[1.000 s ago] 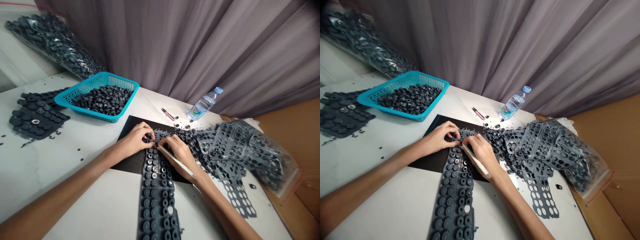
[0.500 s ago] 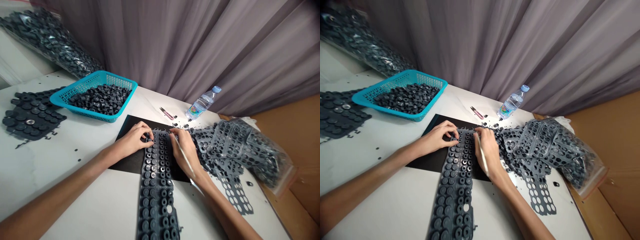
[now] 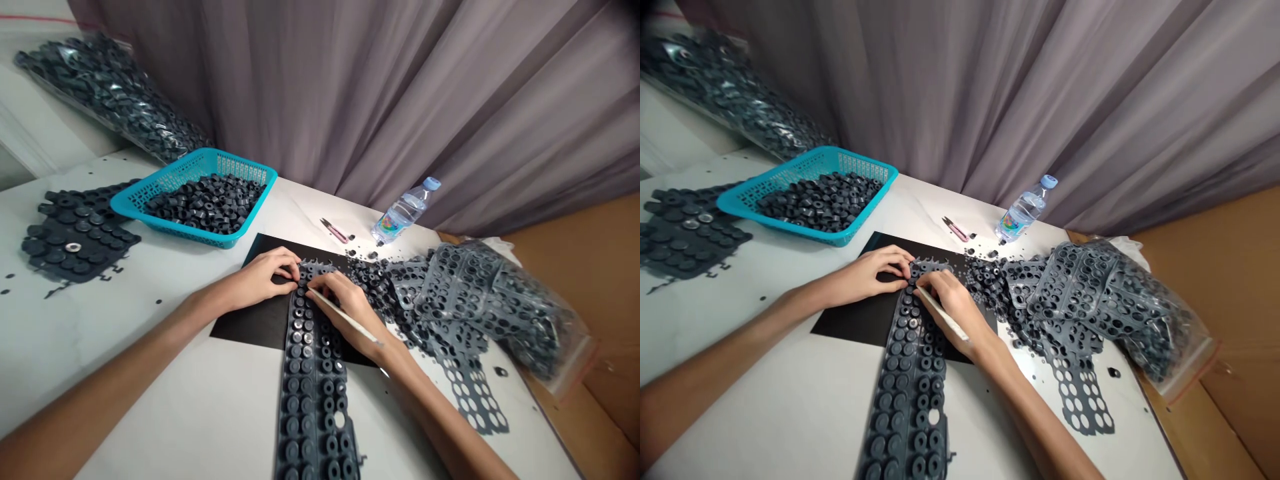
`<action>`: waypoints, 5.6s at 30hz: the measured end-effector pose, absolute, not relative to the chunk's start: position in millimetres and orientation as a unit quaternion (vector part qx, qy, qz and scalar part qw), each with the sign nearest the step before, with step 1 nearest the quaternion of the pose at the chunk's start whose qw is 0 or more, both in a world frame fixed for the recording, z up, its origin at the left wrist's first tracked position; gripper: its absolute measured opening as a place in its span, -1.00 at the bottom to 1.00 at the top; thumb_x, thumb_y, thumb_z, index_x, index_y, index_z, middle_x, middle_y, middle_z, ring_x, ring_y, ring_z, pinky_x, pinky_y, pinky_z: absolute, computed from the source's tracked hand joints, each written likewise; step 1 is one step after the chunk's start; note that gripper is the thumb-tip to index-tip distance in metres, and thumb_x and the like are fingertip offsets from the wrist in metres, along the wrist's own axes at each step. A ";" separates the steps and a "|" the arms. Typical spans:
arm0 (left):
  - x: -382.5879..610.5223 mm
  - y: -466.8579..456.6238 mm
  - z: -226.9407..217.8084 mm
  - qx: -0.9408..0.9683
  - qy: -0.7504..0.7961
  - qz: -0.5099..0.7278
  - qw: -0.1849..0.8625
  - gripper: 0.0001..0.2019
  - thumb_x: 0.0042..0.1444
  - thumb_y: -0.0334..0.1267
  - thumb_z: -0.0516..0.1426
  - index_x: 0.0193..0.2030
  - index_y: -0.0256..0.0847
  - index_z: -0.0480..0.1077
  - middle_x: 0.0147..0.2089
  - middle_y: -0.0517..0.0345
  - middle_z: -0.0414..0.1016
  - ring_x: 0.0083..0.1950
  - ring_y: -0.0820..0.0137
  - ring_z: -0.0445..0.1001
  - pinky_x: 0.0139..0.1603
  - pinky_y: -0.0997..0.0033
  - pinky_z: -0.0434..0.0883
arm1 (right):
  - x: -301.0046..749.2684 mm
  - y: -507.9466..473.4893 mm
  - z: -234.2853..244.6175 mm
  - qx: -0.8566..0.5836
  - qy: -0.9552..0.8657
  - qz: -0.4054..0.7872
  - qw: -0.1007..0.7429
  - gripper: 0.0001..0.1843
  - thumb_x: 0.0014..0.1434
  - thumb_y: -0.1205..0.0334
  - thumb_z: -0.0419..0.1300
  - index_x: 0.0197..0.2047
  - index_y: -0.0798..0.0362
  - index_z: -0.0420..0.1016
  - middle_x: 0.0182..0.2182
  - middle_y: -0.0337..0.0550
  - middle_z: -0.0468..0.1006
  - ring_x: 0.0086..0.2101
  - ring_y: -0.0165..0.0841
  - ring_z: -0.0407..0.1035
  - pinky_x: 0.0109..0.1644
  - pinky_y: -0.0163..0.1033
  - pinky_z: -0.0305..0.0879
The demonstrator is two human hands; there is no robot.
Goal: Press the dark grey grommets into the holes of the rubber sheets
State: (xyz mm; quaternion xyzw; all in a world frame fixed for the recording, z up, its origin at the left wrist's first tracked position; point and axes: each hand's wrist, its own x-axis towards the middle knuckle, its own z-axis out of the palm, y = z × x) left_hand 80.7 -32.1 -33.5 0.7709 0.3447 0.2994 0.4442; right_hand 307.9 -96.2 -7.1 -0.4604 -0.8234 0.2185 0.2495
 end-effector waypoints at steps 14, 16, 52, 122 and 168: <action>83.0 -29.2 -37.5 0.769 0.352 0.314 0.431 -0.96 0.10 -0.34 0.29 -0.29 -0.24 0.55 0.11 -0.01 0.44 -0.05 0.31 0.60 0.12 0.15 0.59 | 306.1 -95.1 -9.1 -0.437 -0.856 0.170 0.216 -0.76 0.49 0.12 0.08 0.13 -0.05 0.45 -0.12 -0.07 0.53 -0.08 -0.19 0.41 0.03 -0.08 0.43; 84.1 -27.1 -38.9 0.765 0.356 0.314 0.435 -0.95 0.07 -0.35 0.30 -0.30 -0.23 0.56 0.09 0.00 0.44 -0.05 0.32 0.59 0.10 0.17 0.60 | 301.2 -94.2 -13.2 -0.429 -0.872 0.129 0.200 -0.75 0.51 0.13 0.04 0.12 -0.01 0.45 -0.09 -0.01 0.54 -0.05 -0.15 0.39 0.07 -0.03 0.42; 79.2 -40.9 -23.7 0.792 0.401 0.255 0.383 -0.92 0.06 -0.27 0.36 -0.29 -0.16 0.60 0.01 0.07 0.46 -0.03 0.27 0.52 0.08 0.23 0.48 | 306.4 -107.9 -1.5 -0.450 -0.842 0.204 0.215 -0.84 0.45 0.10 0.17 -0.04 -0.02 0.49 -0.19 -0.14 0.54 -0.15 -0.25 0.41 -0.07 -0.19 0.36; 93.7 -47.2 -27.6 0.795 0.426 0.270 0.338 -0.83 0.23 -0.10 0.25 -0.17 -0.13 0.55 -0.05 0.08 0.47 -0.09 0.26 0.48 -0.07 0.23 0.46 | 348.2 -102.5 -7.5 -0.612 -0.746 0.069 0.252 -0.65 0.48 0.08 0.03 0.24 0.00 0.31 -0.08 -0.02 0.57 -0.16 -0.14 0.48 -0.02 -0.01 0.41; 76.6 -32.9 -25.9 0.782 0.369 0.251 0.435 -0.86 0.08 -0.17 0.32 -0.31 -0.17 0.54 -0.06 0.06 0.44 -0.01 0.24 0.51 0.10 0.15 0.51 | 342.2 -98.0 -2.6 -0.627 -0.745 0.002 0.228 -0.73 0.49 0.06 0.04 0.11 -0.01 0.40 -0.08 -0.03 0.55 -0.12 -0.11 0.46 -0.09 -0.05 0.38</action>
